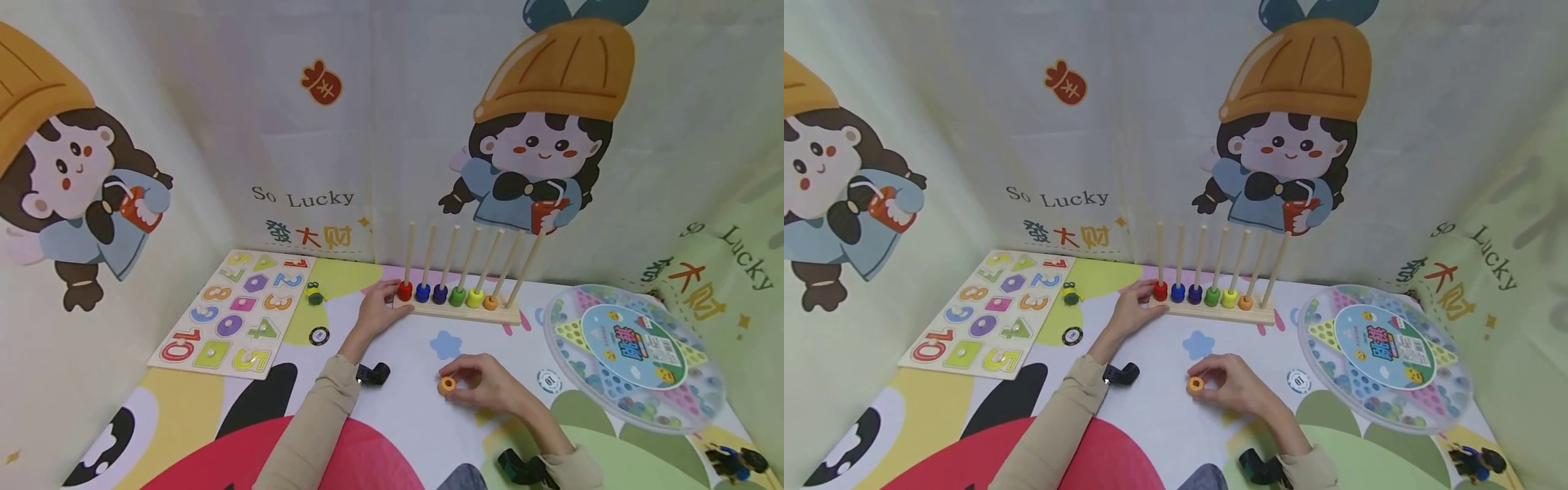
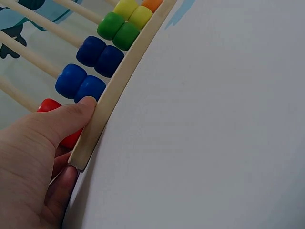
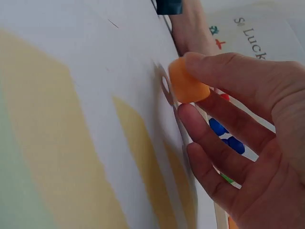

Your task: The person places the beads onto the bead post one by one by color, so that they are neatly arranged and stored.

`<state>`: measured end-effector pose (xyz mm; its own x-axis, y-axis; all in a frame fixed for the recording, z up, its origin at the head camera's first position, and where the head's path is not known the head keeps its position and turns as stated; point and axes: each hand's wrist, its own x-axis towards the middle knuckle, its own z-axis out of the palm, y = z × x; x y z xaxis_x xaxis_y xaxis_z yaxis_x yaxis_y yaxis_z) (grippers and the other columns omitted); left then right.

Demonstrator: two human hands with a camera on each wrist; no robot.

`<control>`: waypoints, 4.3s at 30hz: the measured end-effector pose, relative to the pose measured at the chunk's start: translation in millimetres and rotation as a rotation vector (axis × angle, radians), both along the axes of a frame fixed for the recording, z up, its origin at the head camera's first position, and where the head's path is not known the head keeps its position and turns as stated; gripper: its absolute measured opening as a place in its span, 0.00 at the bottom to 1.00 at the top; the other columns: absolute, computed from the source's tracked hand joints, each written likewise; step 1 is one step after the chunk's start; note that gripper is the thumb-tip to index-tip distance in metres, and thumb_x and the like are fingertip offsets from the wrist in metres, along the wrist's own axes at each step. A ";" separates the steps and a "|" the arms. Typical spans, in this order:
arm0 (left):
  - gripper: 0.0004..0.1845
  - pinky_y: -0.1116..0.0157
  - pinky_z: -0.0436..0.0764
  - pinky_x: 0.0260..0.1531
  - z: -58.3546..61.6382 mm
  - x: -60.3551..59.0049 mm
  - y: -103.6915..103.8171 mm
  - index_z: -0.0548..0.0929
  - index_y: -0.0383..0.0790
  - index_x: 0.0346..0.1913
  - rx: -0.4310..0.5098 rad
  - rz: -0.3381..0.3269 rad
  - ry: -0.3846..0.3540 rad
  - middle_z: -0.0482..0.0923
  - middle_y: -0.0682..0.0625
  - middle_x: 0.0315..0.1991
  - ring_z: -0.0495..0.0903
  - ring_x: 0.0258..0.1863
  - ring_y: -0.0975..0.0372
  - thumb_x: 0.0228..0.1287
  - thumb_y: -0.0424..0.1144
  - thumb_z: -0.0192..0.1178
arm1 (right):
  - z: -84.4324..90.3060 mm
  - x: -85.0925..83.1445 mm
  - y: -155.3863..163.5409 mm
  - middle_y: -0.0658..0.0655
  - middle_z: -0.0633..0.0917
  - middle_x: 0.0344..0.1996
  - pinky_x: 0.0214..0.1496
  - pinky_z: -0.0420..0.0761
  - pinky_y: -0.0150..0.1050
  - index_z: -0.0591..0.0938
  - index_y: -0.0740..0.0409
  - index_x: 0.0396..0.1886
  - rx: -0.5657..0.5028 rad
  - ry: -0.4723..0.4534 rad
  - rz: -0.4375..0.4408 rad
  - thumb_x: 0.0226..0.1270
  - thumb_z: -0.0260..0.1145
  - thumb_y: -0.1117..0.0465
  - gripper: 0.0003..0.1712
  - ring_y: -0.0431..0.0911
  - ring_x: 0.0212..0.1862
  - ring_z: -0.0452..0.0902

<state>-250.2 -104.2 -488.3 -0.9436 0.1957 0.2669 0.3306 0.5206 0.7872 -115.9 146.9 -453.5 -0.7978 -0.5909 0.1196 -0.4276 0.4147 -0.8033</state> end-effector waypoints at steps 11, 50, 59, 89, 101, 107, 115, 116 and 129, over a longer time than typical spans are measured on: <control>0.31 0.59 0.80 0.52 -1.7 0.5 -1.5 0.80 0.29 0.59 0.007 -0.002 0.014 0.76 0.46 0.63 0.79 0.53 0.54 0.53 0.42 0.74 | 5.6 -6.1 4.6 0.54 0.88 0.39 0.46 0.85 0.44 0.87 0.61 0.44 -0.099 0.112 -0.181 0.59 0.74 0.67 0.13 0.47 0.41 0.85; 0.32 0.60 0.80 0.51 -3.8 1.2 -1.1 0.80 0.30 0.59 -0.005 0.000 0.003 0.76 0.47 0.63 0.79 0.53 0.54 0.54 0.44 0.75 | 74.4 -47.9 40.3 0.65 0.86 0.43 0.43 0.79 0.23 0.84 0.67 0.49 -0.154 0.278 -0.480 0.62 0.71 0.68 0.16 0.33 0.38 0.81; 0.32 0.60 0.80 0.50 -2.0 1.9 0.1 0.80 0.30 0.59 -0.008 0.003 0.007 0.75 0.47 0.63 0.79 0.51 0.55 0.54 0.44 0.75 | 92.4 -53.9 40.4 0.66 0.85 0.45 0.44 0.77 0.20 0.83 0.68 0.51 -0.147 0.315 -0.575 0.65 0.70 0.64 0.17 0.27 0.40 0.76; 0.31 0.60 0.81 0.49 -3.8 2.1 -2.9 0.81 0.30 0.58 -0.009 0.000 0.027 0.76 0.46 0.62 0.80 0.51 0.54 0.53 0.43 0.75 | 114.1 -74.7 47.0 0.65 0.83 0.48 0.44 0.77 0.20 0.83 0.67 0.53 -0.160 0.306 -0.629 0.67 0.68 0.58 0.20 0.30 0.40 0.77; 0.31 0.59 0.81 0.49 -5.7 1.8 -3.1 0.81 0.29 0.58 -0.002 0.000 0.027 0.76 0.46 0.62 0.80 0.50 0.54 0.53 0.43 0.75 | 121.4 -76.2 45.1 0.61 0.83 0.49 0.44 0.78 0.21 0.84 0.63 0.53 -0.177 0.325 -0.666 0.67 0.69 0.55 0.20 0.33 0.42 0.78; 0.31 0.60 0.81 0.49 -5.4 2.2 -2.3 0.81 0.31 0.58 -0.017 0.003 0.024 0.76 0.46 0.62 0.80 0.51 0.54 0.53 0.44 0.75 | 124.3 -75.7 45.9 0.60 0.83 0.49 0.44 0.78 0.21 0.83 0.62 0.53 -0.197 0.320 -0.695 0.66 0.70 0.55 0.21 0.33 0.42 0.79; 0.31 0.59 0.81 0.49 -6.2 2.3 -1.5 0.81 0.30 0.58 -0.008 0.003 0.024 0.76 0.46 0.62 0.80 0.51 0.53 0.53 0.43 0.75 | 127.5 -75.9 47.4 0.61 0.84 0.47 0.45 0.78 0.21 0.84 0.65 0.52 -0.222 0.377 -0.690 0.65 0.70 0.58 0.19 0.33 0.41 0.79; 0.31 0.59 0.81 0.50 -6.3 2.3 -1.5 0.81 0.30 0.58 -0.005 0.003 0.024 0.76 0.46 0.62 0.80 0.51 0.53 0.53 0.43 0.75 | 128.1 -75.8 47.2 0.61 0.84 0.47 0.45 0.78 0.21 0.84 0.65 0.52 -0.222 0.385 -0.691 0.65 0.70 0.58 0.19 0.32 0.41 0.79; 0.31 0.60 0.81 0.51 -4.8 2.9 -1.0 0.81 0.30 0.58 -0.016 0.001 0.025 0.76 0.45 0.62 0.79 0.53 0.53 0.54 0.44 0.74 | 133.6 -77.9 48.1 0.63 0.84 0.49 0.46 0.77 0.20 0.83 0.68 0.52 -0.232 0.408 -0.710 0.65 0.70 0.60 0.20 0.31 0.41 0.79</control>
